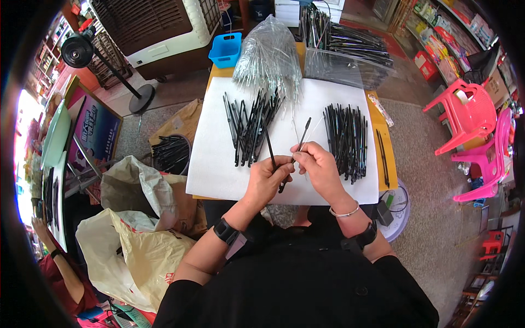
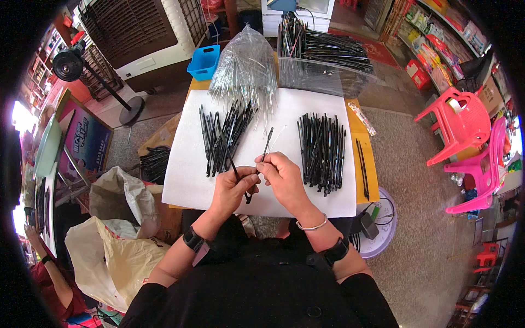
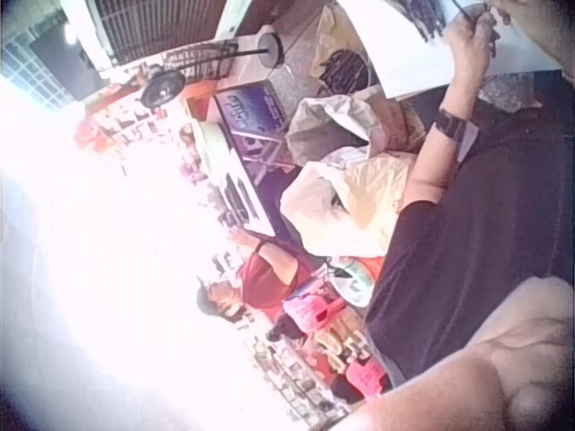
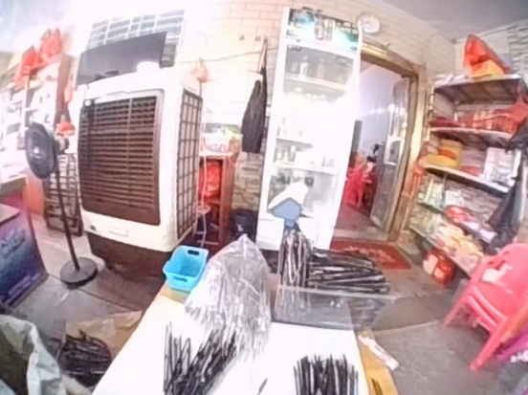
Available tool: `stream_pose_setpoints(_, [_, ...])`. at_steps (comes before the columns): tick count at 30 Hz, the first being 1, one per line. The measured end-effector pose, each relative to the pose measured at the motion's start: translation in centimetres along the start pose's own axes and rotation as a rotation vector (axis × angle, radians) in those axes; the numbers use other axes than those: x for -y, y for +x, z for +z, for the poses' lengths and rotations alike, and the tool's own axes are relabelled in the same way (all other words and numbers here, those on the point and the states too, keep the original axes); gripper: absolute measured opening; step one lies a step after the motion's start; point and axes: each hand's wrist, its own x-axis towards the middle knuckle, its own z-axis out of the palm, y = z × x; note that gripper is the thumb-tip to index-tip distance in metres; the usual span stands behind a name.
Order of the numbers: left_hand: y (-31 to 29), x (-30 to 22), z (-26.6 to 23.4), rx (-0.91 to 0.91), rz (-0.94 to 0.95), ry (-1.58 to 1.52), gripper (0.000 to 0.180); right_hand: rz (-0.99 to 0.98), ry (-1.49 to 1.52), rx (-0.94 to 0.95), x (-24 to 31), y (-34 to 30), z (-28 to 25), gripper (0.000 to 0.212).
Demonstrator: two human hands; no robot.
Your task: The recorder is manually assembling windshield wiper blades by sliding thin metal support strips into the rubber or plastic blade grooves.
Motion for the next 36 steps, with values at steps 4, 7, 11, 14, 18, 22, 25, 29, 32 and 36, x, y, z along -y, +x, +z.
stream_pose_setpoints(4, [0.1,0.3,-0.1,-0.009,-0.005,0.026,0.014,-0.073,-0.043,-0.058,0.0,0.1,0.8,0.022])
stream_pose_setpoints(7, [0.0,0.6,0.0,-0.016,0.026,0.040,0.012,-0.102,-0.136,-0.067,-0.1,0.3,1.0,0.022])
stream_pose_setpoints(11, [0.0,0.8,0.0,-0.016,0.077,0.168,0.011,-0.157,-0.253,-0.103,-1.0,0.5,1.4,0.022])
stream_pose_setpoints(14, [-0.1,0.6,0.3,0.026,0.110,0.291,0.013,-0.197,-0.323,-0.095,-1.2,0.7,1.2,0.024])
stream_pose_setpoints(18, [-0.3,1.7,0.5,0.089,0.128,0.239,0.022,-0.230,-0.373,-0.162,-1.7,1.3,1.4,0.028])
stream_pose_setpoints(22, [-0.2,0.4,0.2,0.119,-0.090,0.185,0.025,-0.134,-0.390,-0.152,-1.2,0.9,1.2,0.036])
stream_pose_setpoints(25, [0.0,0.3,0.5,0.216,-0.107,0.302,0.022,-0.225,-0.543,-0.147,-1.3,0.4,1.6,0.040])
stream_pose_setpoints(29, [0.2,0.9,0.3,0.301,-0.038,0.260,0.023,-0.088,-0.595,-0.214,-0.2,0.9,0.1,0.018])
stream_pose_setpoints(32, [0.2,-0.2,0.1,0.259,-0.116,0.202,0.027,-0.178,-0.877,-0.360,-0.1,2.2,-2.8,0.019])
stream_pose_setpoints(36, [0.0,-0.2,-1.5,0.086,-0.073,0.231,0.021,-0.133,-1.221,-0.502,-1.7,3.9,-5.7,0.038])
